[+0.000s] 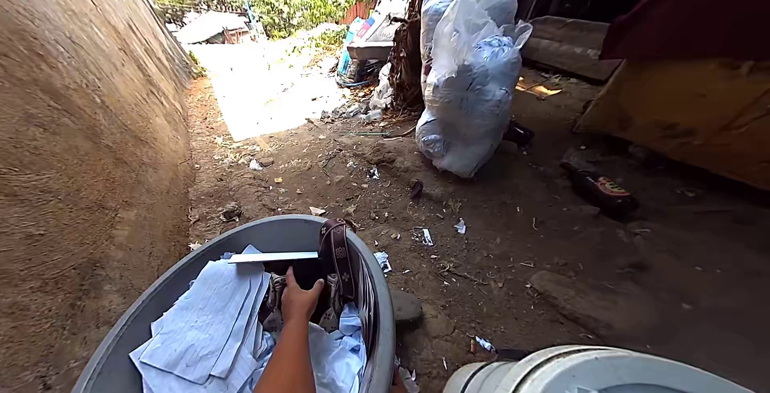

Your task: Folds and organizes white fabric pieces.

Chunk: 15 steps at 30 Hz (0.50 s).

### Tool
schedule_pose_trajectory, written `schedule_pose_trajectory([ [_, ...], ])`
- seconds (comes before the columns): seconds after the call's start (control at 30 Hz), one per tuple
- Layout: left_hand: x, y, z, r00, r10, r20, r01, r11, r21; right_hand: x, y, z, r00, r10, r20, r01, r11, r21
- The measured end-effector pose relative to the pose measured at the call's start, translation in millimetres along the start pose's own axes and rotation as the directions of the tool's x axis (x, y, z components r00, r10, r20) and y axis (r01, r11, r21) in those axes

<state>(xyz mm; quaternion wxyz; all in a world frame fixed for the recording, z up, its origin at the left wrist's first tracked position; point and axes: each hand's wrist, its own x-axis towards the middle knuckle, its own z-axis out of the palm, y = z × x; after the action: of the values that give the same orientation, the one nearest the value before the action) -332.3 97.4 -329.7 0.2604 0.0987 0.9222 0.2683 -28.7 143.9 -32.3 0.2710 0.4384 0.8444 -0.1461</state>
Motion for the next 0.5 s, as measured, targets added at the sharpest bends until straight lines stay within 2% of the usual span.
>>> schedule_pose_trajectory([
  [0.03,4.8,-4.5,-6.1,0.999,0.025,0.027,-0.023,0.997,-0.075,2.1,-21.8,-26.4,0.99,-0.009,0.142,0.004,0.999,0.036],
  [0.1,16.4,-19.0,-14.1,0.986,0.105,0.132,-0.076,0.975,-0.21,-2.9,-45.2,-56.4,0.967,-0.046,0.252,0.015,0.992,0.124],
  [0.13,21.1,-26.1,-18.8,0.966,0.154,0.208,-0.102,0.965,-0.241,-7.0,-54.6,-69.2,0.961,-0.074,0.268,0.04,0.991,0.131],
  [0.23,28.8,-37.9,-30.0,0.901,0.239,0.363,-0.147,0.953,-0.263,-10.8,-59.0,-72.0,0.957,-0.005,0.289,-0.056,0.978,0.202],
  [0.33,28.5,-36.5,-33.6,0.884,0.222,0.412,-0.125,0.96,-0.249,-12.6,-67.1,-80.9,0.968,-0.11,0.225,0.087,0.99,0.113],
  [0.37,27.6,-34.5,-34.4,0.883,0.208,0.42,-0.114,0.965,-0.238,-11.5,-66.3,-77.9,0.972,-0.069,0.226,0.04,0.991,0.128],
  [0.4,27.1,-32.5,-35.2,0.884,0.19,0.426,-0.104,0.971,-0.217,-10.1,-63.0,-71.5,0.958,0.018,0.285,-0.066,0.985,0.158],
  [0.43,27.2,-30.9,-35.6,0.884,0.174,0.434,-0.098,0.977,-0.191,-9.5,-61.0,-68.6,0.945,0.054,0.324,-0.108,0.983,0.151],
  [0.5,28.1,-29.5,-35.2,0.884,0.154,0.441,-0.1,0.985,-0.142,-9.7,-58.8,-70.3,0.937,0.015,0.35,-0.059,0.992,0.115],
])
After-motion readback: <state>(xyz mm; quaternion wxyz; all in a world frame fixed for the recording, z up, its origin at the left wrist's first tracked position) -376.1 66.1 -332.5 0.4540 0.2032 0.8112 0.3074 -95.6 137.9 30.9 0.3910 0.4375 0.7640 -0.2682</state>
